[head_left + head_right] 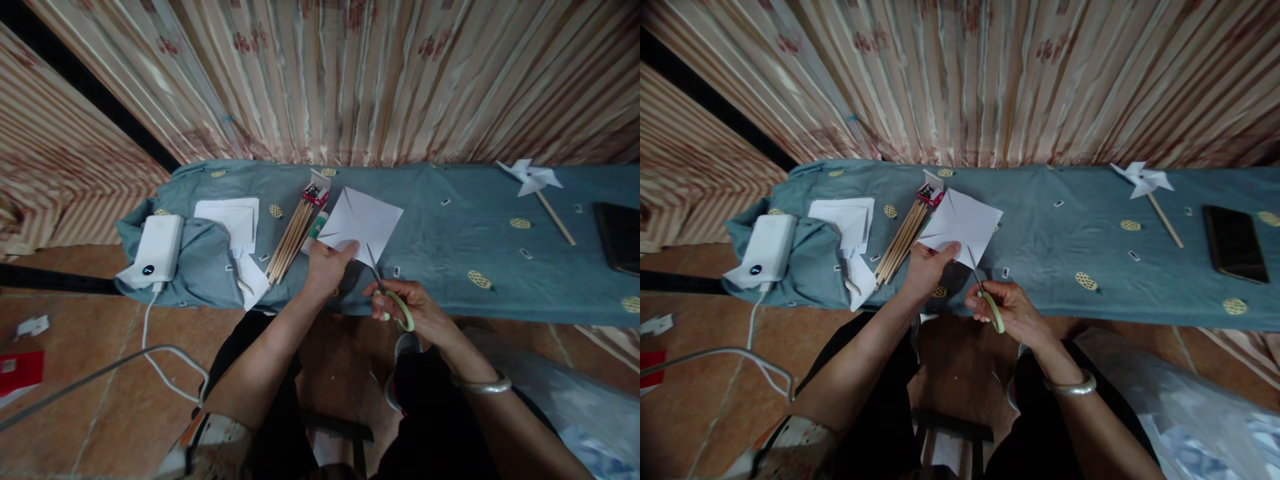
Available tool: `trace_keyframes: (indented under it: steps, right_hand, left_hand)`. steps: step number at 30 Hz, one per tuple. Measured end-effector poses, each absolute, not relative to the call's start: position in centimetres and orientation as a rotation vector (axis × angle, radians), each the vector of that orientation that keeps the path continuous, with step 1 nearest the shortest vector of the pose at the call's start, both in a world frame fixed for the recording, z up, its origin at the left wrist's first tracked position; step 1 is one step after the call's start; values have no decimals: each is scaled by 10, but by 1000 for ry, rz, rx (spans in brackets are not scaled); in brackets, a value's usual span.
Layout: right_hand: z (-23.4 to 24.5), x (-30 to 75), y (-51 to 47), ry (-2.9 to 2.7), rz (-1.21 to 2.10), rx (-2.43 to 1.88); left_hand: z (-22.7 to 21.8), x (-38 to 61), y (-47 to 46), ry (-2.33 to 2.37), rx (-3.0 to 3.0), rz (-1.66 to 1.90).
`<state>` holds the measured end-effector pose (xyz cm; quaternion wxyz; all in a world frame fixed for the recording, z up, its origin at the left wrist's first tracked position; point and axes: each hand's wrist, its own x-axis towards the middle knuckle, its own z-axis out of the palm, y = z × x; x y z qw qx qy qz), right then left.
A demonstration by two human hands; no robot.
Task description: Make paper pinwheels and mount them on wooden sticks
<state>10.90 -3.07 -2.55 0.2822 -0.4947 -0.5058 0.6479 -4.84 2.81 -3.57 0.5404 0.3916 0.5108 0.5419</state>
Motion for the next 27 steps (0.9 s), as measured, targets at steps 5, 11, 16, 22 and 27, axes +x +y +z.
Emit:
trace_keyframes:
  steps: [5, 11, 16, 22, 27]
  right_hand:
    - [-25, 107, -30, -1284, 1784, -1354]
    - [-30, 108, -30, -1247, 1788, -1369]
    - [-32, 108, -30, -1212, 1789, -1370]
    - [-30, 108, -30, -1242, 1766, -1381]
    - [-27, 107, -30, -1265, 1716, -1378]
  left_hand:
    - [-37, -51, 29, 1212, 986, 1304]
    - [-40, -51, 30, 1242, 996, 1285]
    - [-41, -51, 31, 1226, 974, 1301]
    - [-42, -50, 30, 1223, 978, 1284]
    - [-40, -49, 27, 1266, 1007, 1226]
